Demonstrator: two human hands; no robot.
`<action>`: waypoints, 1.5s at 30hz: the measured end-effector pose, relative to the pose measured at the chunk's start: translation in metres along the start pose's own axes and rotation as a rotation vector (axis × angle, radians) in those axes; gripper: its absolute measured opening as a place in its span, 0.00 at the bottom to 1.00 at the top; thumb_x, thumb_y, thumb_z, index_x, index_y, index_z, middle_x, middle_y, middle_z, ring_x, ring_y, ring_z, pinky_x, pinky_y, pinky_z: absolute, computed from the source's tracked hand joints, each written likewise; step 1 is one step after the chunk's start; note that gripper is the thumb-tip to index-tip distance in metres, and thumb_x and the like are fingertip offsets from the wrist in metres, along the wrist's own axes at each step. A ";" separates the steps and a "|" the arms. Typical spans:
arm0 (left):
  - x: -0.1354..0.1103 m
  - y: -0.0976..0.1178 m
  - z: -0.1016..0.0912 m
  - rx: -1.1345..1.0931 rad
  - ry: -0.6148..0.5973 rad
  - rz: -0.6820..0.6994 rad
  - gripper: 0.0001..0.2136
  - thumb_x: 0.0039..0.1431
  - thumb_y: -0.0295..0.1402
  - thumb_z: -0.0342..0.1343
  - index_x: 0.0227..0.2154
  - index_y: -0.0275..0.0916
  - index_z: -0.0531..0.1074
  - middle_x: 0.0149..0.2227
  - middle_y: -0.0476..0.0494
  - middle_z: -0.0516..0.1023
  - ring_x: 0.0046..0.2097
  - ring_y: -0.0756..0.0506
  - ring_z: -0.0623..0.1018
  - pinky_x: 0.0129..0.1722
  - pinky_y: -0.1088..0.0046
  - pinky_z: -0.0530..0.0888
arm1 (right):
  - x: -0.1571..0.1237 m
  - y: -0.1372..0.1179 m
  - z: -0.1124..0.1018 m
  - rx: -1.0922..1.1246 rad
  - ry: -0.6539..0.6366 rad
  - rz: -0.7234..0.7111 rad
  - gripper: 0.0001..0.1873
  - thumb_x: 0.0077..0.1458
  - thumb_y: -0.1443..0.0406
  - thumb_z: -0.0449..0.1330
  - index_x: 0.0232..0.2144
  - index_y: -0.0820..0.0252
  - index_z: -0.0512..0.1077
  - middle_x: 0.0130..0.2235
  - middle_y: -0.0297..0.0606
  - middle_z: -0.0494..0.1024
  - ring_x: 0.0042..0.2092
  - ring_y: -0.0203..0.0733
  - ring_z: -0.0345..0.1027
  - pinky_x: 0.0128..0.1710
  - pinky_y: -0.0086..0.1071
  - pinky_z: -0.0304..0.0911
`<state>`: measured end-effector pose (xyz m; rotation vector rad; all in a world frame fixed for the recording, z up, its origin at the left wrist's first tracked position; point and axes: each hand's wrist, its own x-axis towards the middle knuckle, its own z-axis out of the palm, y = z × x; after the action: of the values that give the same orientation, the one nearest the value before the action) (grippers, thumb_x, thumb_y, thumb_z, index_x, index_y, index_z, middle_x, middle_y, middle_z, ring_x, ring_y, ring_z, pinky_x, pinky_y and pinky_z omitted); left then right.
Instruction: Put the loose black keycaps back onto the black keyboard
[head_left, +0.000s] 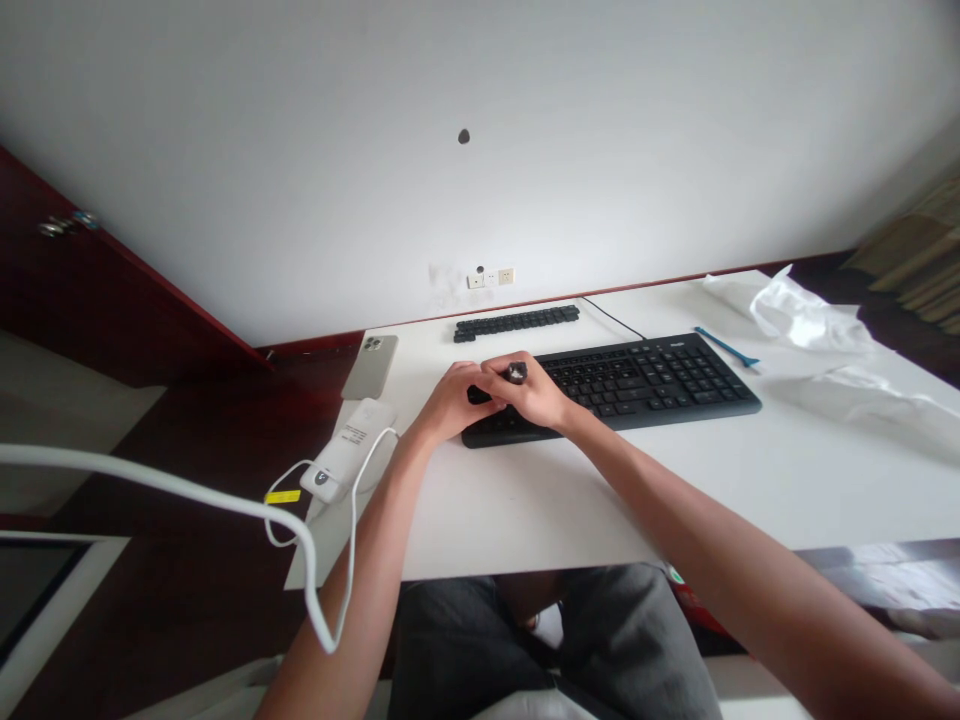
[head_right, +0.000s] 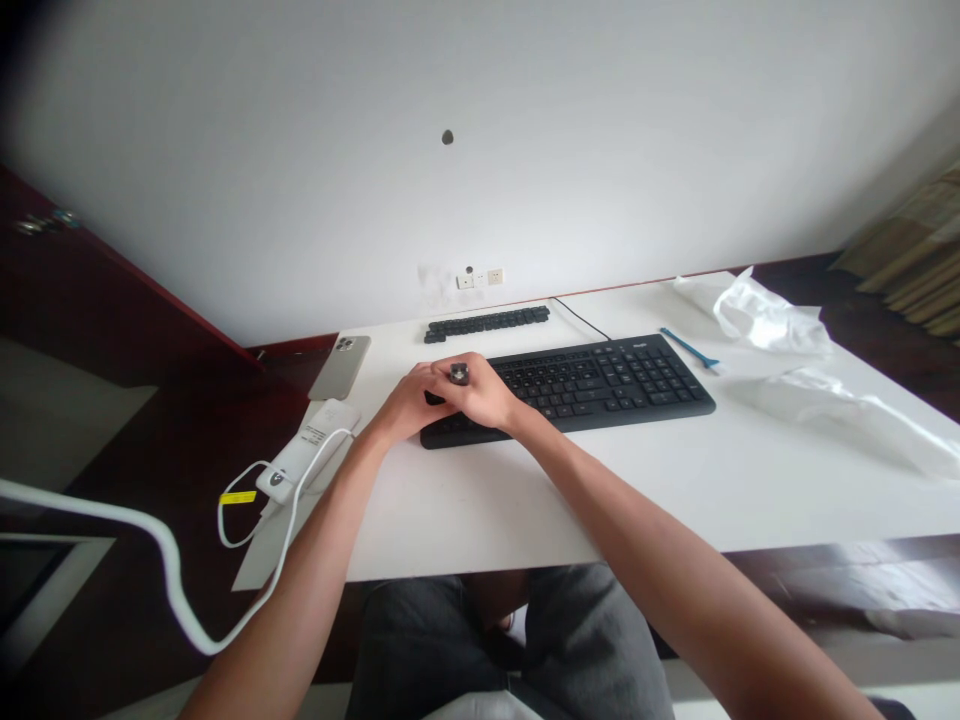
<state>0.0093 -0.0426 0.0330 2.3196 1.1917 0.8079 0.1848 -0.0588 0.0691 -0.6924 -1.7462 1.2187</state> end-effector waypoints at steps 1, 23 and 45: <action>0.000 0.000 0.000 0.012 -0.010 0.000 0.05 0.55 0.31 0.66 0.35 0.43 0.80 0.40 0.47 0.83 0.50 0.38 0.79 0.52 0.60 0.75 | -0.001 -0.001 0.002 -0.030 -0.005 -0.012 0.24 0.62 0.59 0.59 0.18 0.58 0.57 0.21 0.28 0.58 0.26 0.33 0.49 0.28 0.33 0.46; -0.003 -0.002 -0.001 -0.087 0.038 0.005 0.08 0.61 0.26 0.59 0.40 0.43 0.80 0.45 0.46 0.82 0.52 0.43 0.78 0.58 0.60 0.72 | 0.002 0.027 -0.034 -0.416 0.525 -0.081 0.21 0.63 0.56 0.56 0.21 0.57 0.57 0.24 0.30 0.55 0.29 0.35 0.48 0.31 0.33 0.49; 0.005 -0.020 0.001 -0.059 0.394 -0.375 0.09 0.61 0.39 0.61 0.34 0.41 0.83 0.37 0.45 0.84 0.39 0.44 0.79 0.44 0.69 0.73 | 0.001 0.038 -0.047 -0.589 0.613 -0.058 0.20 0.61 0.57 0.57 0.20 0.57 0.58 0.21 0.28 0.54 0.26 0.34 0.47 0.28 0.30 0.49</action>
<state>0.0000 -0.0274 0.0217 1.8517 1.6763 1.1662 0.2243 -0.0231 0.0407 -1.1979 -1.5621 0.3571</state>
